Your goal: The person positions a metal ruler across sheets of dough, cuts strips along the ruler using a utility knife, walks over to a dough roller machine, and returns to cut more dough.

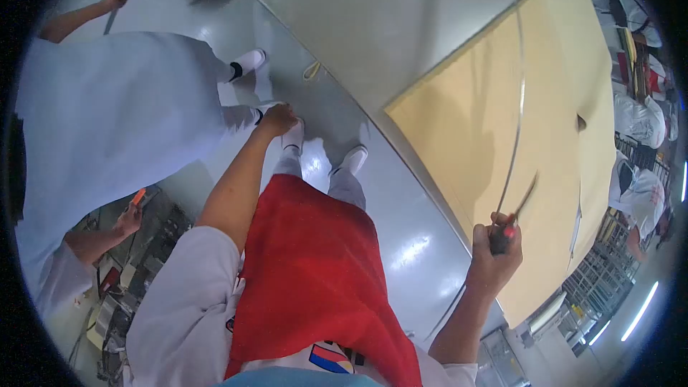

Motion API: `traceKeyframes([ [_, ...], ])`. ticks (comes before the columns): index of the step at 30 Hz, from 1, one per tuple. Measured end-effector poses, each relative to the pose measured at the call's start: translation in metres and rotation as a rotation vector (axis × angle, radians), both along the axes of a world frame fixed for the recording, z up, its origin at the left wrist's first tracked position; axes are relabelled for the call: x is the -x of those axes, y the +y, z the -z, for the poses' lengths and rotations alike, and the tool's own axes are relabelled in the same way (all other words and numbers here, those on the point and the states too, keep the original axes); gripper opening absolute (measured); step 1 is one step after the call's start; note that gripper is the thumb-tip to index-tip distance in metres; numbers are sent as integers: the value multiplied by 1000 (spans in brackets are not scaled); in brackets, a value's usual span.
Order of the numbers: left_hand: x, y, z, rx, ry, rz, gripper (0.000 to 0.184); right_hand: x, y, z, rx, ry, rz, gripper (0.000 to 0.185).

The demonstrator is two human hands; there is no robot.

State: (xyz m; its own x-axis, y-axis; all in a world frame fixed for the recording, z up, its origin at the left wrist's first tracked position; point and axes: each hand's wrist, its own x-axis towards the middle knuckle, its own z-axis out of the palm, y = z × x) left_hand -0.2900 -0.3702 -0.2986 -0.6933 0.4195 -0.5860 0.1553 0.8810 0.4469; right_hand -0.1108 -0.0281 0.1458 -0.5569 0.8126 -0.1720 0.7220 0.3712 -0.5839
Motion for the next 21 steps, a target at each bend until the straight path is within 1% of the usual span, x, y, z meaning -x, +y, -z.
traceKeyframes([
  [1,3,-5,18,0,-25,1,30,7,-14,1,24,24,-34,30],
  [2,5,-11,31,14,-28,61,29,12,-30,5,50,49,-67,34],
  [3,1,-16,42,23,-28,123,28,17,-45,10,49,28,-63,34],
  [4,-7,-23,47,-51,10,58,26,23,-59,15,50,54,-78,37],
  [5,-12,-25,45,-52,0,58,26,29,-69,18,53,86,-95,40],
  [7,-12,-34,34,28,-136,8,30,31,-81,28,48,35,-108,41],
  [8,-13,-37,22,34,-124,10,30,29,-83,31,59,22,-111,40],
  [10,-22,-36,-5,65,-179,31,45,24,-83,32,77,22,-124,39],
  [11,-21,-31,-17,73,-171,24,45,19,-79,32,17,4,-158,37],
  [12,-21,-24,-26,108,-179,2,53,15,-79,29,-45,-14,-191,34],
  [13,-20,-21,-36,139,-186,-19,62,12,-80,21,-44,-4,-196,34],
  [14,-16,-19,-17,134,-220,15,64,11,-82,12,-69,-90,-223,32],
  [15,-8,-15,-40,126,-206,14,64,10,-83,3,-99,-173,-248,29],
  [16,4,-8,-63,160,-322,31,61,8,-82,-1,-86,-292,-207,25],
  [17,3,-8,-68,170,-366,34,59,-3,-78,-3,-113,-265,-240,21],
  [18,1,-7,-72,180,-409,38,58,-17,-70,-1,-64,-260,-210,21],
  [19,-10,-23,-33,168,-316,179,60,-30,-62,-1,-15,-242,-183,20],
  [20,-5,-36,-18,166,-210,316,62,-41,-57,-4,-8,-253,-183,20],
  [21,-7,-47,-57,186,-217,153,60,-51,-51,-7,-38,-262,-220,21],
])
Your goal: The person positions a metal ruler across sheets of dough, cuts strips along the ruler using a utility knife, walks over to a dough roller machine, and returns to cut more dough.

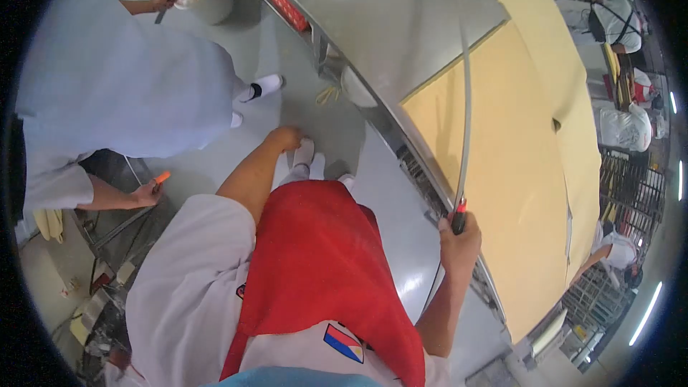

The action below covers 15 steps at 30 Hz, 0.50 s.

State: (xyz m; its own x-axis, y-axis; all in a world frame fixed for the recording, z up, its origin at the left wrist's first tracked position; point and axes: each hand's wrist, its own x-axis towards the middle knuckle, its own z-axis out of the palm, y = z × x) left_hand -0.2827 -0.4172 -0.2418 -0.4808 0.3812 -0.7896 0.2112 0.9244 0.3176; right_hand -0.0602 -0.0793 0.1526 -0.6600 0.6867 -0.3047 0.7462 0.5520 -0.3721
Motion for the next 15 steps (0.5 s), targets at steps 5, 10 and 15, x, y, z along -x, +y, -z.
traceKeyframes([
  [5,-60,-72,-82,310,65,-300,47,-41,25,2,-7,60,-111,25],
  [10,-137,-142,-81,525,51,-336,43,-65,52,26,-100,158,-209,30],
  [15,-215,-213,-51,603,-59,-528,47,-71,68,32,-97,121,-234,33],
])
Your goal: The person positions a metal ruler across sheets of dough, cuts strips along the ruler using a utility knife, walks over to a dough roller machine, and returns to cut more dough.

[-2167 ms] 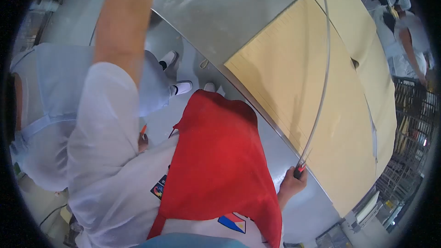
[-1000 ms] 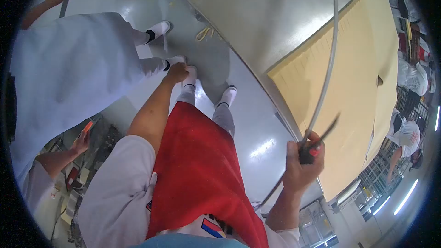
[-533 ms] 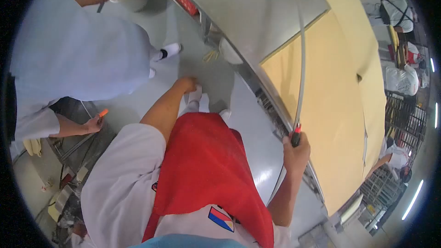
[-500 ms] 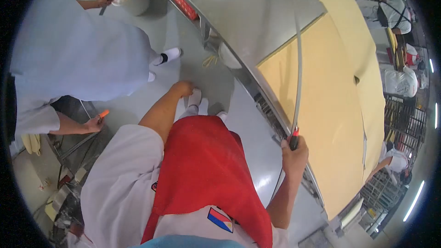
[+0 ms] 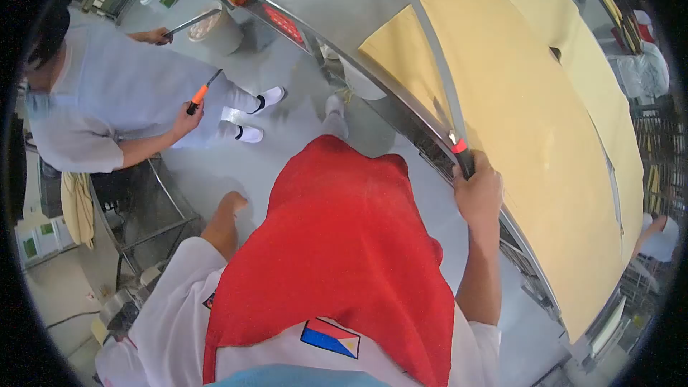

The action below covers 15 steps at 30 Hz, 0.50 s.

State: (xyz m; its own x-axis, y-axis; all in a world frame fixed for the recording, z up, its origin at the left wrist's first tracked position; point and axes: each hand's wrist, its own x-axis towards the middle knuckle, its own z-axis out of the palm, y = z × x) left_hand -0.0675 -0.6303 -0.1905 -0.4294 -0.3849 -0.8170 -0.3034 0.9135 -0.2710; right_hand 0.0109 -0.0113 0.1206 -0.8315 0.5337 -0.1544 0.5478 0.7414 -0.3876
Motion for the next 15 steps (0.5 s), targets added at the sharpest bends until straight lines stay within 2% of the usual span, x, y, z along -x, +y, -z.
traceKeyframes([
  [2,-47,-20,27,-9,-1,-162,49,-1,7,6,0,19,-32,33],
  [4,-80,-17,34,-112,-68,-173,47,3,9,5,25,83,-70,31],
  [6,-100,15,11,-163,-134,-305,45,7,10,0,32,47,-75,31],
  [8,-118,23,21,-278,-200,-259,45,13,7,-9,38,43,-54,31],
  [12,-76,42,5,-448,-311,-58,48,9,-4,-21,32,41,-42,31],
  [14,-40,59,-36,-360,113,-210,54,13,-8,-12,33,-22,-7,32],
  [15,-15,52,-33,-422,70,-110,63,15,-13,-16,33,10,5,32],
])
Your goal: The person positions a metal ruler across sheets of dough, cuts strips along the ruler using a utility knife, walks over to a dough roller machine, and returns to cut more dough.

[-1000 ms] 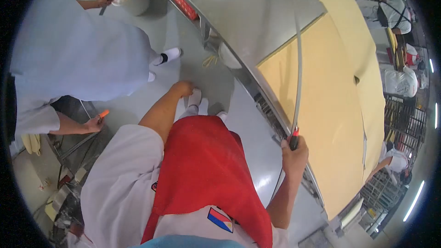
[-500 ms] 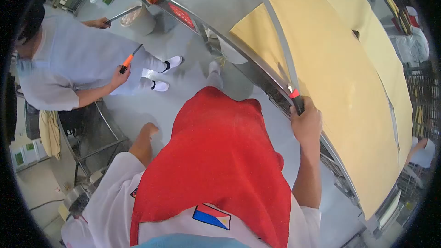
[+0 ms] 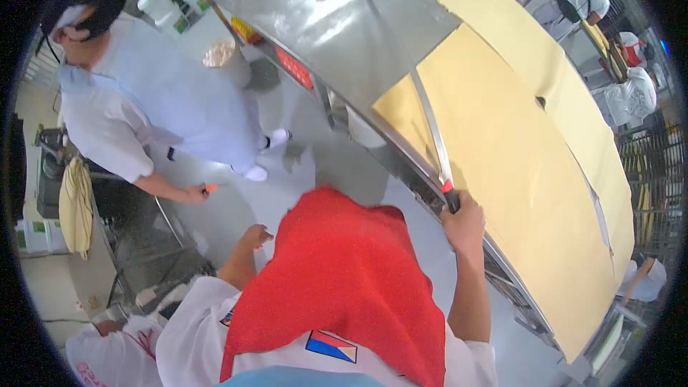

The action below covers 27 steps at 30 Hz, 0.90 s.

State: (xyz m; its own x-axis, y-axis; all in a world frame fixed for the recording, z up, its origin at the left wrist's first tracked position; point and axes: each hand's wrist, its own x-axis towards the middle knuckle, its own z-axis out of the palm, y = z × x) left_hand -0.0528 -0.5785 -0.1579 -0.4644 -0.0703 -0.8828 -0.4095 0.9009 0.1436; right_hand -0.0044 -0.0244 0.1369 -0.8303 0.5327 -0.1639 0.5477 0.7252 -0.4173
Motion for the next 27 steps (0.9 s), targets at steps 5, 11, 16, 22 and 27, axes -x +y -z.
traceKeyframes([
  [5,85,5,3,-128,156,40,68,3,-41,-12,29,-39,54,35],
  [11,133,51,7,-470,214,247,44,-17,-91,-30,-5,-55,78,33],
  [16,129,96,-24,-450,154,525,47,-55,-117,-41,7,-119,160,30],
  [22,106,157,-100,-881,-205,177,43,-107,-133,-47,-54,-102,224,33],
  [27,82,295,-210,-1491,-449,-350,65,-151,-135,-67,-82,-106,230,34],
])
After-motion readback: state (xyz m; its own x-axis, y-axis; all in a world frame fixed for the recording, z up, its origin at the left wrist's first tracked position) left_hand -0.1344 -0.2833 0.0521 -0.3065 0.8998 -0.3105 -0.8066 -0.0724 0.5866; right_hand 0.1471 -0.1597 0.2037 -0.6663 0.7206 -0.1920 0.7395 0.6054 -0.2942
